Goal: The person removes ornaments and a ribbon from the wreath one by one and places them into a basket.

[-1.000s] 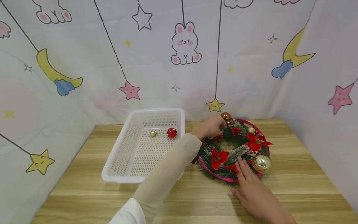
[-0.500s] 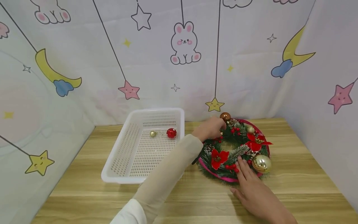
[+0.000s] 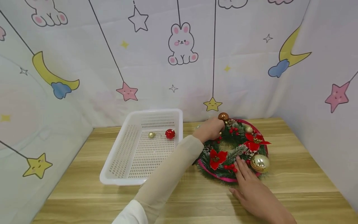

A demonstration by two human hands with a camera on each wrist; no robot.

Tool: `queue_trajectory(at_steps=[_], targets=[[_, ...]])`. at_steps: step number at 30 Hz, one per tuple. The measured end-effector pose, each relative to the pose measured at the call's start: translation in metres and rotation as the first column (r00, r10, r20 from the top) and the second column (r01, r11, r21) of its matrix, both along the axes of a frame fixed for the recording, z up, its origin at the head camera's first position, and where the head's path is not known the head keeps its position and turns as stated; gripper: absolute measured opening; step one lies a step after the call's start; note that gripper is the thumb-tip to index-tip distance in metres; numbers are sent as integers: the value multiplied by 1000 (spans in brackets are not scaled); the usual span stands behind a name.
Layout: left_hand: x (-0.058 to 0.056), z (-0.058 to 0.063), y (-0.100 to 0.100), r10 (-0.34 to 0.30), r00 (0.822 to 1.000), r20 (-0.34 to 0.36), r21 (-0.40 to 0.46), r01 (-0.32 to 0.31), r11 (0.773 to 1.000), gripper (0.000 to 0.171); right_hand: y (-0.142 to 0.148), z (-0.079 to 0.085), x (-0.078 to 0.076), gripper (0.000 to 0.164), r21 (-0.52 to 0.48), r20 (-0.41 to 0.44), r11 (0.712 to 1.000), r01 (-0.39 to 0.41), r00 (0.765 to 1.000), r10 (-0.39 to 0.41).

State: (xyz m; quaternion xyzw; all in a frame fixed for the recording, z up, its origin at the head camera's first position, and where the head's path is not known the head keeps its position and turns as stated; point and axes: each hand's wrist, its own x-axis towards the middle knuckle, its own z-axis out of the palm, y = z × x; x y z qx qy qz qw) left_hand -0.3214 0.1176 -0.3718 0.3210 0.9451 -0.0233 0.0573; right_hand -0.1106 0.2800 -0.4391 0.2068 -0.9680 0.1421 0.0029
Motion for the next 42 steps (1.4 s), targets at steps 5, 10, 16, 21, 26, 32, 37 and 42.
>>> queue_trajectory(at_steps=[5, 10, 16, 21, 26, 32, 37, 42], targets=[[-5, 6, -5, -40, 998, 48, 88, 36, 996, 22, 0, 1, 0, 86, 6, -4, 1000, 2, 1000, -2], [-12, 13, -10, -66, 995, 79, 210, 48, 976, 18, 1, 1, -1, 87, 6, -1, 1000, 0, 1000, 0], [-17, 24, -21, -49, 990, 129, 289, 10, 957, 20, 1, 0, 0, 87, 7, 0, 1000, 2, 1000, -2], [-20, 30, -33, -29, 990, 137, 366, -24, 930, 30, 1, -2, 1, 87, 11, -1, 1000, 4, 1000, -4], [-25, 31, -44, -25, 978, 208, 462, -76, 883, 37, 1, -3, 1, 88, 9, 2, 1000, 2, 1000, -2], [-29, 31, -56, -4, 973, 229, 528, -121, 841, 36, 1, -4, 1, 88, -1, 16, 1000, 6, 1000, -6], [-33, 31, -63, 13, 974, 226, 549, -138, 825, 33, 0, -4, 1, 87, -2, 20, 1000, 8, 1000, -8], [-34, 35, -69, 22, 973, 229, 540, -146, 829, 30, 0, -3, 1, 87, 7, 13, 1000, 8, 1000, -9]])
